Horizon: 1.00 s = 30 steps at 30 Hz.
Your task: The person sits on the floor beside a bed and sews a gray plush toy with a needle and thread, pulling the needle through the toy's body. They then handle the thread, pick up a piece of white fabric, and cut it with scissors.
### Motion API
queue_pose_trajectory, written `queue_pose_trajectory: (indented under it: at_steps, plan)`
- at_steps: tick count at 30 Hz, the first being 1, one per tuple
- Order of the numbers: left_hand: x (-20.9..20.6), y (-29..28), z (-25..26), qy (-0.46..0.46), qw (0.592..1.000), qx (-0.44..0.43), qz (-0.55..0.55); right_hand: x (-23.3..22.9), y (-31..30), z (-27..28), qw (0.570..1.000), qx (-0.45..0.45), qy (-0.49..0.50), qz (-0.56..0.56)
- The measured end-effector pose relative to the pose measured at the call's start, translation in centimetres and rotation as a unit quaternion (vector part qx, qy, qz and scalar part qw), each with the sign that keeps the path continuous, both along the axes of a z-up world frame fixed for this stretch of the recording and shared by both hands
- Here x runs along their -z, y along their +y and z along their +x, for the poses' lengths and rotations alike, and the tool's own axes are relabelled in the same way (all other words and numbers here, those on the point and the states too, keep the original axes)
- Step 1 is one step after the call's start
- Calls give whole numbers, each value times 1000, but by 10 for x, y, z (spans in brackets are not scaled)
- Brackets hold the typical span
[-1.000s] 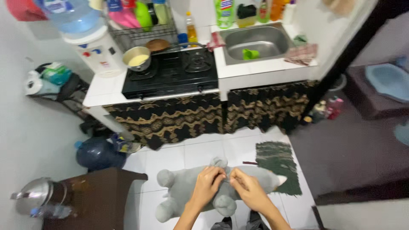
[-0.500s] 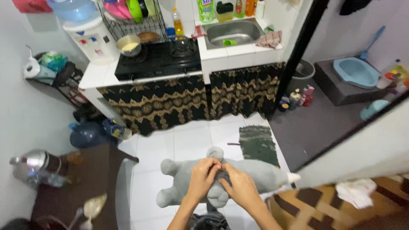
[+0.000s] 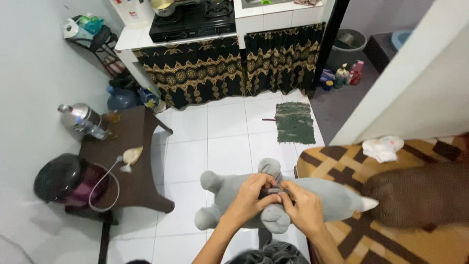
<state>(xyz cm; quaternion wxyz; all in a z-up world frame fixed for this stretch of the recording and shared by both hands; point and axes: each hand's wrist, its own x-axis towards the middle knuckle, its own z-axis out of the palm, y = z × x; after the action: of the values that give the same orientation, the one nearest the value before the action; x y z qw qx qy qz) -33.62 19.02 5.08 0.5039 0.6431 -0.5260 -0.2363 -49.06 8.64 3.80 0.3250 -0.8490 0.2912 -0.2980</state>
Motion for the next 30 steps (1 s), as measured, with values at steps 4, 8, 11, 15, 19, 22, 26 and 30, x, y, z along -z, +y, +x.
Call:
queue_pose_trajectory:
  at_steps: [4,8,11,15,19,22,26,30]
  plan:
    - [10,75,-81,-74,995,-37,-60,-3,73,-79,997,27,73,-31]
    - [19,161,-173,-68,991,-95,-72,-12,158,-152,995,-15,64,-76]
    - [14,237,-237,-16,992,-123,-34,-20,228,-211,995,-48,73,-56]
    - [-15,313,-315,1,991,-130,0,-48,296,-291,991,-65,118,-9]
    - [-30,379,-393,-40,993,-110,19,-53,358,-373,992,-106,54,-35]
    - [-25,434,-469,-36,993,-114,23,-39,406,-444,989,-127,26,-78]
    - [-22,481,-587,-25,988,-149,-33,-39,446,-559,981,-146,18,-127]
    - [-56,514,-692,-40,991,-104,-79,-79,484,-672,982,-124,29,-140]
